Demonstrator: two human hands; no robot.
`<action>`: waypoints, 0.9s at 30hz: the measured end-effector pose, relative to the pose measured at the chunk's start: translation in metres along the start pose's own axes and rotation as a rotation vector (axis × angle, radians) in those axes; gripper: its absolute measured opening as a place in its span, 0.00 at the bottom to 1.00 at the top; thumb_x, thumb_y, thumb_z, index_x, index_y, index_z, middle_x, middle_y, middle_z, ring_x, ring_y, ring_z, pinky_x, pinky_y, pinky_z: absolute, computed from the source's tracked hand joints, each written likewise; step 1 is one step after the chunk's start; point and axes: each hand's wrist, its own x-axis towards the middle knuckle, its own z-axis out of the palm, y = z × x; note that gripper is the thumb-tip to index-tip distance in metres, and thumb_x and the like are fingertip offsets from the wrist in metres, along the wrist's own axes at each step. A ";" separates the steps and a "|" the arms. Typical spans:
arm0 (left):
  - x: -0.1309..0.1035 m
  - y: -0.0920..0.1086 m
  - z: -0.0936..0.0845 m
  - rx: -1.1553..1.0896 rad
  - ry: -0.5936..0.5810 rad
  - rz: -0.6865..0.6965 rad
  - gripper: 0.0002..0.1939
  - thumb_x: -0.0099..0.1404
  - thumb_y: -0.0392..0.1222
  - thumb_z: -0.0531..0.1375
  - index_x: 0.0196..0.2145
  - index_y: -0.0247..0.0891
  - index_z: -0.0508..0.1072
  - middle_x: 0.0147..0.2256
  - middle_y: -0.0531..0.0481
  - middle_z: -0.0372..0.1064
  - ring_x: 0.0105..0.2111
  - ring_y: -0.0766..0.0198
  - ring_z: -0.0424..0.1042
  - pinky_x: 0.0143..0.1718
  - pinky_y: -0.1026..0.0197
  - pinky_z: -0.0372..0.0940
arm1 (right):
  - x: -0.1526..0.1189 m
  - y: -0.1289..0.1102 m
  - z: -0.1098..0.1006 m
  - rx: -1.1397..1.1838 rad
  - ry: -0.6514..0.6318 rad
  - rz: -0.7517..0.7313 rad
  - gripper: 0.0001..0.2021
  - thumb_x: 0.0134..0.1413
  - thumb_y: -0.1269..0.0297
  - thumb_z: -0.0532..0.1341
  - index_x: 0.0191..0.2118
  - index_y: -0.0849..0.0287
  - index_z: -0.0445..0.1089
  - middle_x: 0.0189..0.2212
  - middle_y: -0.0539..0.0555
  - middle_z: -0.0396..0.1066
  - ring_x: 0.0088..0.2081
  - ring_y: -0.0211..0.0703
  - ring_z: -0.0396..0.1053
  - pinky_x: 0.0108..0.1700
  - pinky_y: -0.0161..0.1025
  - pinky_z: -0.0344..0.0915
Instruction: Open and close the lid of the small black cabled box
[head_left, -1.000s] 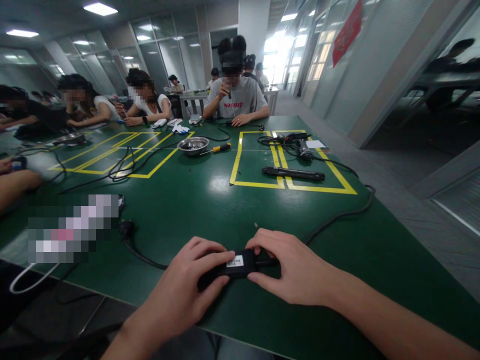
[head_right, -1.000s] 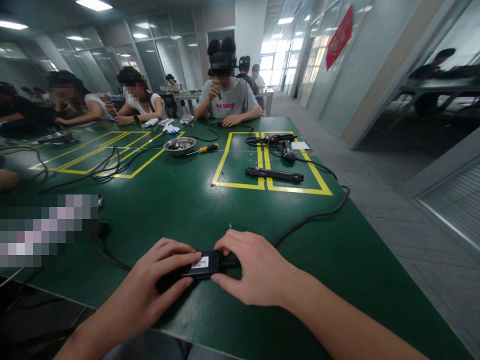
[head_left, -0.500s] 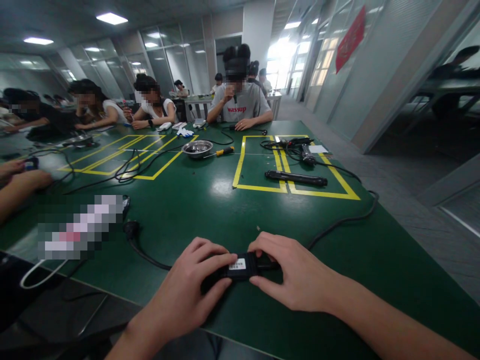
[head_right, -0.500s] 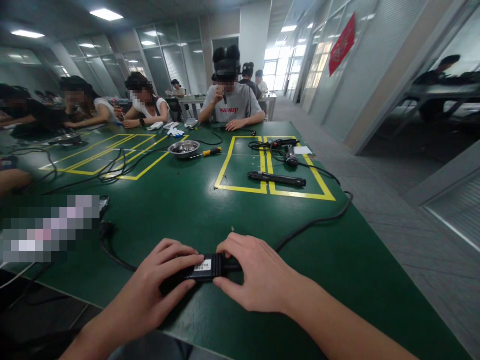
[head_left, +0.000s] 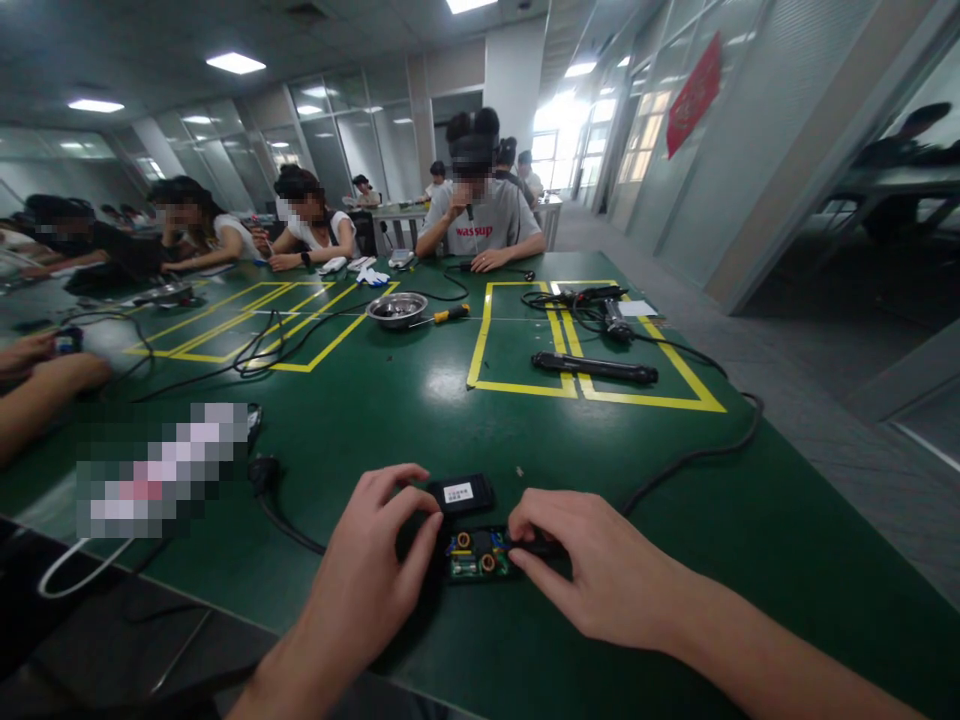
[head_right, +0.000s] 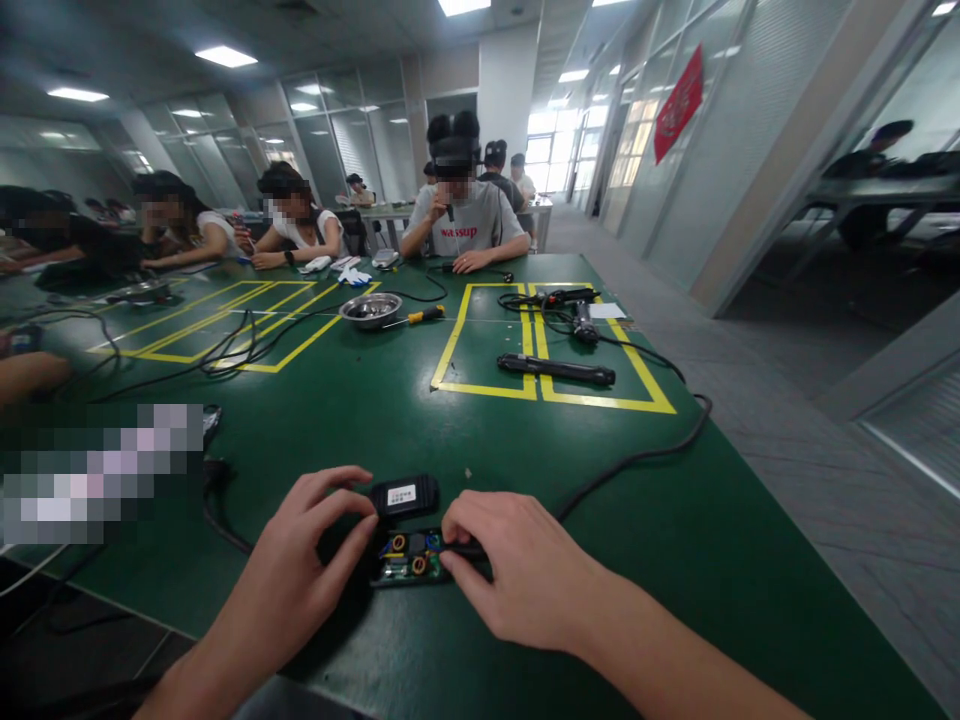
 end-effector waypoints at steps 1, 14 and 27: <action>-0.006 0.002 -0.001 0.020 0.041 0.017 0.09 0.78 0.38 0.61 0.40 0.45 0.80 0.49 0.41 0.78 0.48 0.46 0.78 0.48 0.47 0.75 | 0.000 0.000 0.000 0.000 0.003 -0.001 0.07 0.64 0.75 0.67 0.42 0.56 0.71 0.36 0.52 0.78 0.35 0.47 0.74 0.39 0.43 0.66; -0.014 0.004 -0.011 -0.044 -0.203 0.090 0.08 0.80 0.34 0.60 0.44 0.45 0.77 0.41 0.51 0.76 0.39 0.56 0.78 0.39 0.59 0.70 | -0.002 0.004 0.003 -0.114 0.111 -0.147 0.05 0.65 0.73 0.68 0.42 0.58 0.74 0.36 0.53 0.77 0.34 0.47 0.75 0.37 0.42 0.65; -0.006 0.001 -0.019 -0.041 -0.146 0.146 0.11 0.79 0.34 0.61 0.45 0.46 0.83 0.50 0.45 0.80 0.48 0.52 0.80 0.49 0.52 0.75 | -0.002 0.002 -0.001 -0.060 0.069 -0.102 0.06 0.65 0.75 0.62 0.37 0.56 0.69 0.32 0.52 0.73 0.32 0.45 0.69 0.36 0.41 0.61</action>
